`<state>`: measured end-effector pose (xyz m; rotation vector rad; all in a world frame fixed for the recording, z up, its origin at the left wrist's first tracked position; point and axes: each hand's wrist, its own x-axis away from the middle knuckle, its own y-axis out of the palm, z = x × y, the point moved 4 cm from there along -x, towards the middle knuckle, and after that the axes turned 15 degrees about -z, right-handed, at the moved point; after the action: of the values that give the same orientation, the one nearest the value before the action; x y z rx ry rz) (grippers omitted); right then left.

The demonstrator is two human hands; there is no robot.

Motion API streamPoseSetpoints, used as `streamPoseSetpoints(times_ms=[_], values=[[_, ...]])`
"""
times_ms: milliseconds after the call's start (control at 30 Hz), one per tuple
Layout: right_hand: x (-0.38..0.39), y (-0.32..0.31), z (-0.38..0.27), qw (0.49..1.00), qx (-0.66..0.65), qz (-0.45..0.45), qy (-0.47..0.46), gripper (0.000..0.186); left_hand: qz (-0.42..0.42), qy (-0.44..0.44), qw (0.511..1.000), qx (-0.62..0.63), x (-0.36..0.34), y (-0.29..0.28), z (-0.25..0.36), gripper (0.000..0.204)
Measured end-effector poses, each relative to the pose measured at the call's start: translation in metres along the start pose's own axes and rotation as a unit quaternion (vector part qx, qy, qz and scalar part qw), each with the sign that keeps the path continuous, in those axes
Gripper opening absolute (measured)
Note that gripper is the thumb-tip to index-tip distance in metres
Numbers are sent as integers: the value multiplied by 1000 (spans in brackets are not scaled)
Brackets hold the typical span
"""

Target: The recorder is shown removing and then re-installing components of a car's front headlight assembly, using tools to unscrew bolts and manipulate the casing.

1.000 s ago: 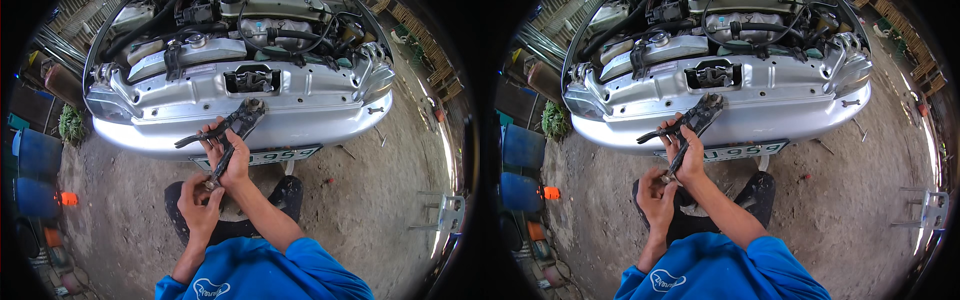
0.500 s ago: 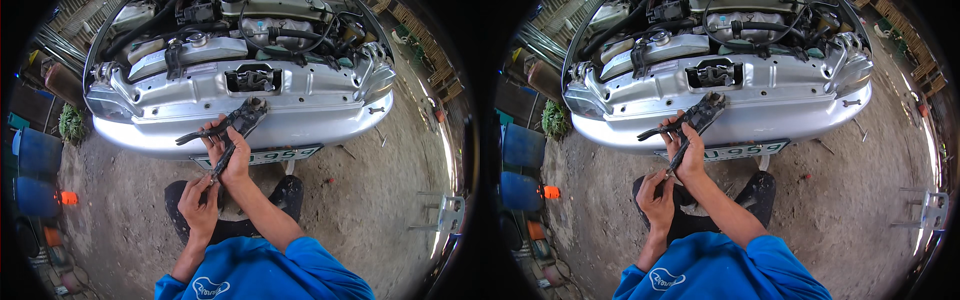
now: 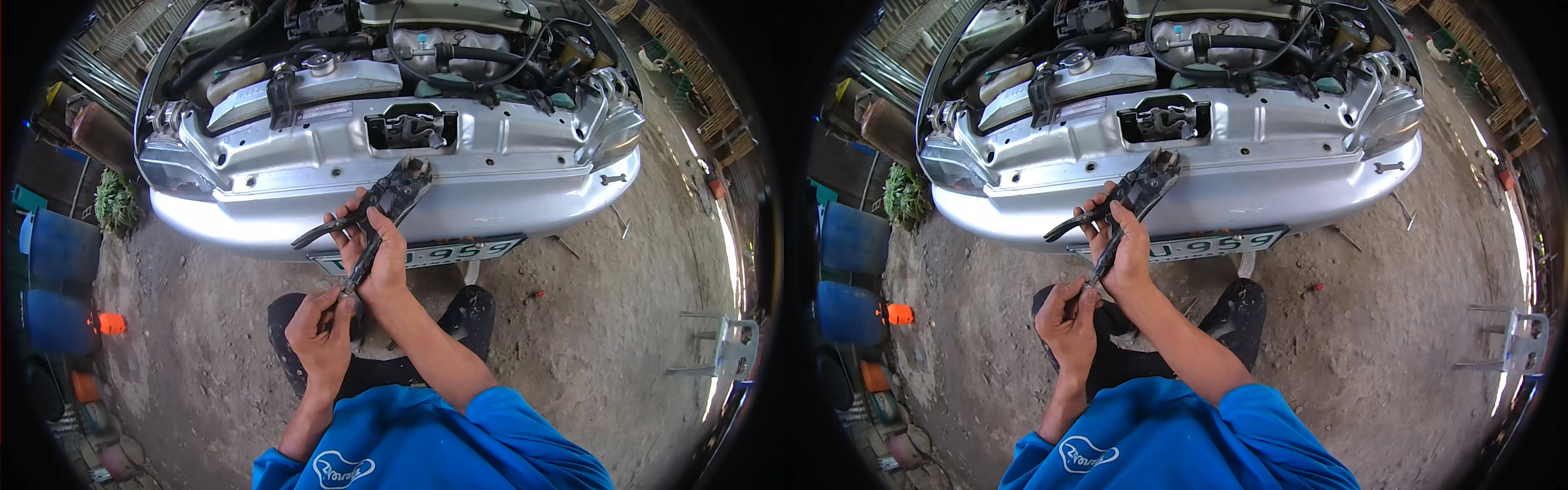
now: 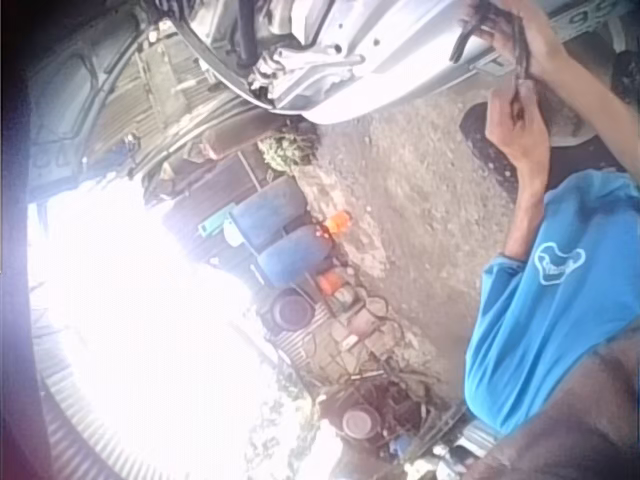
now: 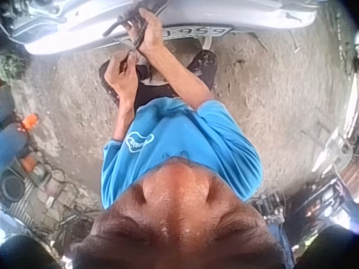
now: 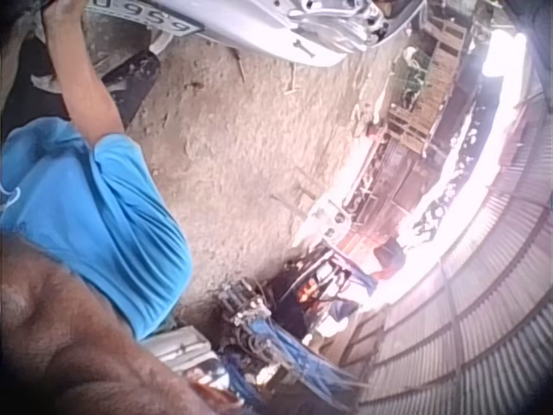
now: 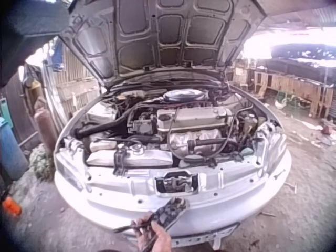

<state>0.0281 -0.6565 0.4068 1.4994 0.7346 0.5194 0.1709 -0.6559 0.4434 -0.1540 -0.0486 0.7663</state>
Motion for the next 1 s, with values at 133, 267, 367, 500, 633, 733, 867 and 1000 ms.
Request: streamPoseSetpoints(times_ms=[133, 267, 367, 500, 633, 733, 867, 1000], values=[[2, 0, -4, 1000, 17, 3, 3, 35, 18, 216, 946, -242, -2, 8, 28, 18], [5, 9, -6, 999, 0, 24, 26, 34, 22, 27, 997, 72, 5, 11, 8, 20], [6, 6, -9, 999, 24, 21, 26, 34, -4, -35, 999, 10, 9, 11, 1, 24], [8, 2, -14, 997, 51, 40, 36, 34, 21, 227, 945, -236, 6, 14, 25, 23], [9, 8, -14, 997, 26, 57, 49, 32, -4, 47, 995, -82, 11, 16, 17, 26], [9, 7, -13, 998, 26, 43, 46, 31, -10, 65, 992, -112, 9, 15, 7, 24], [9, 6, -14, 998, 27, 43, 42, 30, 27, 161, 978, -131, 10, 21, 25, 22], [9, 4, -13, 998, 22, 36, 39, 30, -14, 69, 987, -147, 9, 15, 12, 23]])
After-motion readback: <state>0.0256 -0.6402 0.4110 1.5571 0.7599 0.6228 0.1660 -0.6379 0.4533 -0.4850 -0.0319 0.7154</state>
